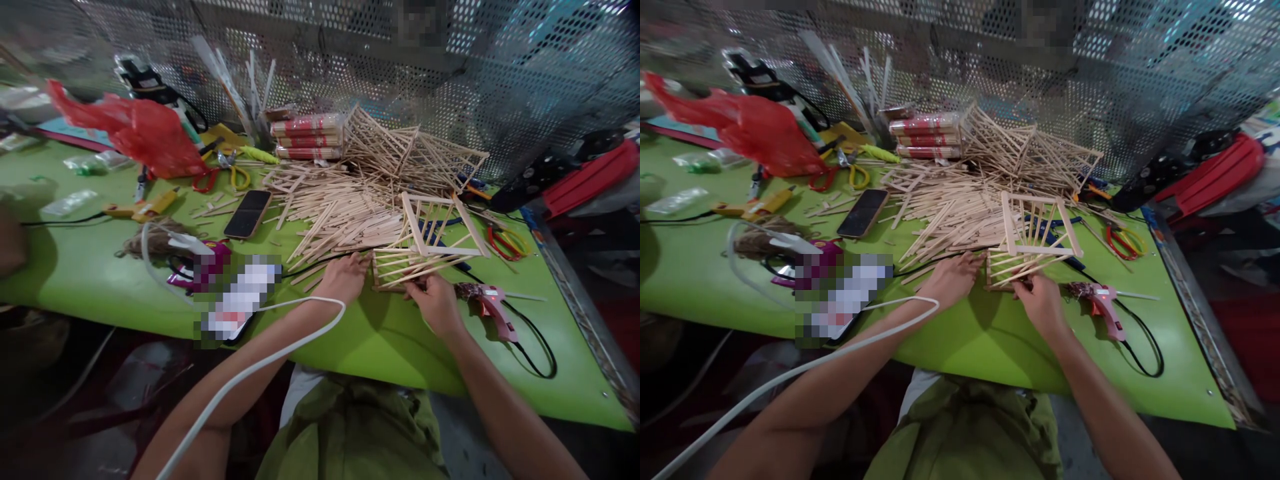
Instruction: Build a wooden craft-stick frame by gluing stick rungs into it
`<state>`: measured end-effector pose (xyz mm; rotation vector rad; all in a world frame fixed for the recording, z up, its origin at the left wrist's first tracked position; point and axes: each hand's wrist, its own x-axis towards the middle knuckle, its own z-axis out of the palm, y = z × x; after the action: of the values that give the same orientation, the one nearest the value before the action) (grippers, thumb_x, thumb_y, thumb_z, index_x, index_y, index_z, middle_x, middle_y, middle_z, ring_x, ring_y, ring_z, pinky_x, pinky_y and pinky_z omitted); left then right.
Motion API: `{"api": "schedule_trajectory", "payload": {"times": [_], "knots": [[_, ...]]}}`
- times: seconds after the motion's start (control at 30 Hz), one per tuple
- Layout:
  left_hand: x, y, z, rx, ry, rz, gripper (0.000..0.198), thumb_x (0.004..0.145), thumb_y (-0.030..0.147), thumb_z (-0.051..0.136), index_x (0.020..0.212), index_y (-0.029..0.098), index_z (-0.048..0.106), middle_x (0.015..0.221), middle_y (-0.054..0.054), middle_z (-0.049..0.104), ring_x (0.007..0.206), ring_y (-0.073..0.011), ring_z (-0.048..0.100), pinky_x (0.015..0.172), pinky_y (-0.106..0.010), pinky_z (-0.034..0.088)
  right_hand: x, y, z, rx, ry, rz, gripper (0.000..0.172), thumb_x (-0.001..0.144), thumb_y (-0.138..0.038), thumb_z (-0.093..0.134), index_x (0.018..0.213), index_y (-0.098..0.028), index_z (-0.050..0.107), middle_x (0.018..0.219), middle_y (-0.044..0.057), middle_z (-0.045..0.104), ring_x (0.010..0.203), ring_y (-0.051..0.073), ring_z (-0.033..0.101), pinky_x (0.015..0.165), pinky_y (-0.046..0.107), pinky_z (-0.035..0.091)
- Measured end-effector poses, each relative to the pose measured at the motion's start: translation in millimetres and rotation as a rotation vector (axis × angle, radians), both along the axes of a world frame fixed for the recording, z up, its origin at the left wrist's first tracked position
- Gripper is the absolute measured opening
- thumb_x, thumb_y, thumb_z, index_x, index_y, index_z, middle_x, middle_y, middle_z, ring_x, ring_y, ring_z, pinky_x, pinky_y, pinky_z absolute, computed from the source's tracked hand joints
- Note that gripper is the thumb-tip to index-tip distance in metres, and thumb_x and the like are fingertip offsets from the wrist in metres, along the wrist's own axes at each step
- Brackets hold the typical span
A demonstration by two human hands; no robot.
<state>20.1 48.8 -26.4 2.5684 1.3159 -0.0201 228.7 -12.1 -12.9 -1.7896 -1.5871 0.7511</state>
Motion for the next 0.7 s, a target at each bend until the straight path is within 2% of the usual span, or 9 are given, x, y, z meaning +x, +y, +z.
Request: {"api": "schedule_trajectory", "payload": {"times": [0.17,0.37,0.7], "knots": [[-3,-7,14.2,-0.023,0.059,0.027,0.045,0.098,0.013,0.041,0.141,0.017,0.054,0.136,-0.014,0.061,0.112,-0.0222,0.064,0.086,-0.033,0.049,-1,-1,0.2,-0.003,-0.008,-0.009,0.038,0.084,-0.05,0.062,0.088,-0.014,0.074,0.065,0.009,0.075,0.06,0.025,0.07,0.059,0.033,0.053],[-4,-13,18.8,-0.031,0.095,0.046,0.046,0.099,0.011,0.042,0.143,0.017,0.053,0.128,-0.014,0.065,0.111,-0.0255,0.065,0.085,-0.035,0.048,-2,-1,1.5,-0.009,0.017,-0.025,0.052,0.08,-0.064,0.063,0.088,-0.013,0.073,0.066,0.011,0.074,0.06,0.026,0.07,0.056,0.034,0.054],[-6,-13,18.4,-0.023,0.066,0.031,0.043,0.1,0.01,0.039,0.138,0.017,0.056,0.127,-0.013,0.067,0.113,-0.0261,0.064,0.09,-0.037,0.048,-1,-2,0.8,0.018,0.01,0.0,0.036,0.084,-0.046,0.061,0.096,-0.014,0.074,0.067,0.008,0.075,0.062,0.026,0.071,0.06,0.034,0.055]]}}
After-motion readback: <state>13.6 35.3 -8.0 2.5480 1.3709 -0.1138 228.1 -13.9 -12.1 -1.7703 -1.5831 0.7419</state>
